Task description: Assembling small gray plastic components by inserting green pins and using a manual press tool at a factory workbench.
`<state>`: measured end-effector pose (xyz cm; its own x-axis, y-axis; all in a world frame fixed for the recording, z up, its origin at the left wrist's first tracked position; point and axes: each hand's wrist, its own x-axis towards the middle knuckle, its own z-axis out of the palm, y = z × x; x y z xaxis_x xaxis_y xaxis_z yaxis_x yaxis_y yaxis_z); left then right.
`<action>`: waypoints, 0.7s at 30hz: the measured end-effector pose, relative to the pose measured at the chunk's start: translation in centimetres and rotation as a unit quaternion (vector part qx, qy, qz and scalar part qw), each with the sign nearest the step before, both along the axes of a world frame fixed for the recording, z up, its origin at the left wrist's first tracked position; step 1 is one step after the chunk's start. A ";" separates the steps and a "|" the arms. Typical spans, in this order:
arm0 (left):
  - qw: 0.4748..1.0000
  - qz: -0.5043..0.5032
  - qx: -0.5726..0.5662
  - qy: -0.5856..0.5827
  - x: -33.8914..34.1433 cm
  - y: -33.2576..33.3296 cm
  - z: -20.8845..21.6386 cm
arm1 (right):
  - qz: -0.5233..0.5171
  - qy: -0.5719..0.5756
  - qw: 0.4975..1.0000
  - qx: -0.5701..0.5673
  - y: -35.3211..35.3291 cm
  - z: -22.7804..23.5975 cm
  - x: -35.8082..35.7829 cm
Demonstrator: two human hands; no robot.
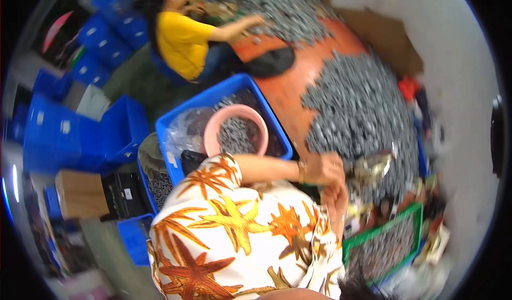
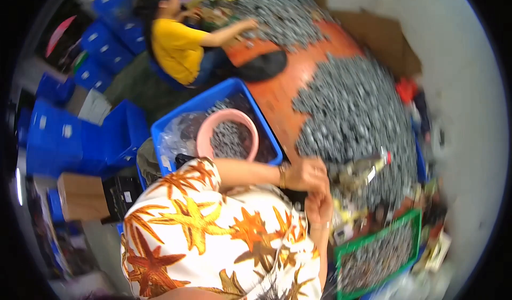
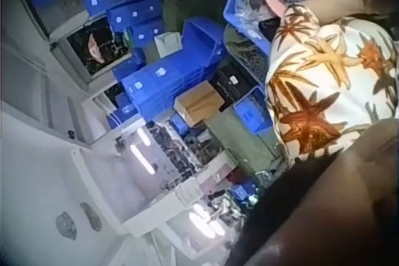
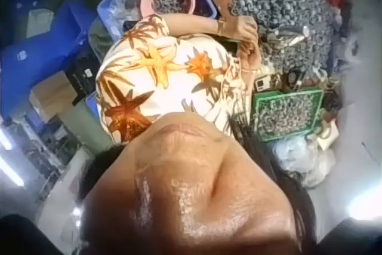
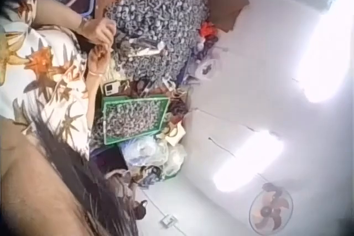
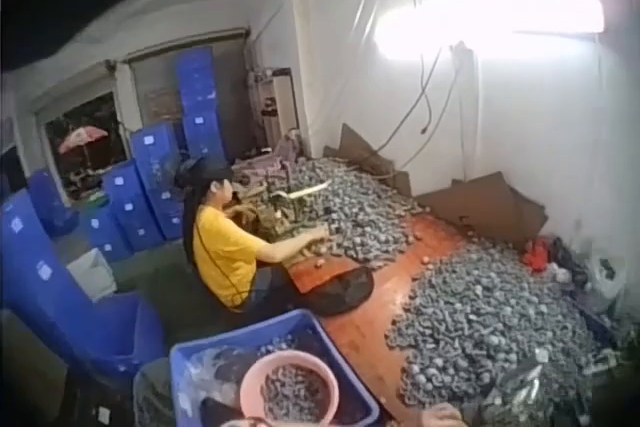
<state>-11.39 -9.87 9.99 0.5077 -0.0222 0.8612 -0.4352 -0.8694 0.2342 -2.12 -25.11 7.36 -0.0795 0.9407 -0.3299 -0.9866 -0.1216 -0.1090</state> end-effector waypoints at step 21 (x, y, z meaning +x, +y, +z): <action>0.871 -0.116 -0.151 0.453 1.5 1.1 -14.1 | -0.085 -0.496 0.842 -0.194 -0.6 -12.1 0.6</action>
<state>-9.93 -8.72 -4.08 0.9939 -0.0564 0.0944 -0.1090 -0.6213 0.7760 -1.54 -25.72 -4.74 0.5415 0.7163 -0.4401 -0.4411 -0.2035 -0.8741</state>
